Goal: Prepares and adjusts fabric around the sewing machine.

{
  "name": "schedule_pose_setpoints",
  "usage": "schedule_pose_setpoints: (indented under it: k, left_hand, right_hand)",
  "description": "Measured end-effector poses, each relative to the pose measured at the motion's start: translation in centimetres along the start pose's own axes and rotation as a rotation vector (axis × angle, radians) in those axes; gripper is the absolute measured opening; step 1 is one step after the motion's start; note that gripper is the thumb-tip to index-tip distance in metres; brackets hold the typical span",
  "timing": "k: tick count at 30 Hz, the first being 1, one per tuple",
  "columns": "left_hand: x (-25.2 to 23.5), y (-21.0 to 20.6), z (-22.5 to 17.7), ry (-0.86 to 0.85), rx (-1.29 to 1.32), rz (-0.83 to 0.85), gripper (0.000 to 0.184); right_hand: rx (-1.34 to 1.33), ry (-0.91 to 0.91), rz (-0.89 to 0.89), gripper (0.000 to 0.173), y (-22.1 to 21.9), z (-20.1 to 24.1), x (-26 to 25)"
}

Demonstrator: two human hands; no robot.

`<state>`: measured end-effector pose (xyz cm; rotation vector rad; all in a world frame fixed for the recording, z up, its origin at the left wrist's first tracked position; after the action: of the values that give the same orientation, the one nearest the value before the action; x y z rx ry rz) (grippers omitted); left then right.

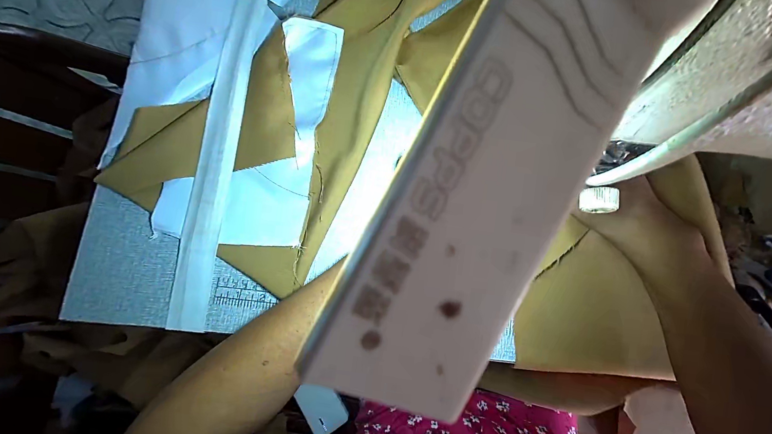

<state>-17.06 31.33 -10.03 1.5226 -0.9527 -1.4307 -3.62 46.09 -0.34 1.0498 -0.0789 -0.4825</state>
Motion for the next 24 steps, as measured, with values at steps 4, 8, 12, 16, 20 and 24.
schedule_pose_setpoints:
  k: [4,8,12,16,20,24]
  left_hand:
    - [-3.2,2.4,-1.4,0.075,-0.042,0.137,0.042]
    - [-4.3,2.9,-1.9,0.104,-0.052,0.037,0.04]
    - [-5.7,3.6,-1.1,0.151,0.06,0.101,0.037]
    - [-8.6,6.9,1.7,0.249,0.142,-0.003,0.032]
    - [-7.9,4.2,3.2,0.374,-0.075,0.347,0.055]
    - [-3.3,9.2,-2.2,0.566,-0.239,0.437,0.063]
  right_hand:
    - [0.021,0.057,-0.062,0.017,-0.1,-0.6,-0.7]
    - [0.077,0.061,-0.139,0.027,0.0,1.5,3.0]
    - [0.108,-0.096,-0.209,0.042,-0.2,3.3,11.7]
    - [0.118,-0.277,-0.093,0.071,-1.0,3.3,16.0]
    - [0.042,-0.329,-0.021,0.027,0.0,0.2,9.9]
    - [0.128,-0.274,-0.168,0.029,3.6,-0.9,3.8]
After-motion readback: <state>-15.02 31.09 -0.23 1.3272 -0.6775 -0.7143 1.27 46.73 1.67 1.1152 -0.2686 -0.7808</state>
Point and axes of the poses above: each hand's wrist, its own x-axis away from the middle knuckle, its own y-axis out of the back of the hand, z = x × y, the point moved 8 cm from there along -x, towards the middle knuckle, and after that the axes turned 8 degrees about -x, right-handed, at the moved point
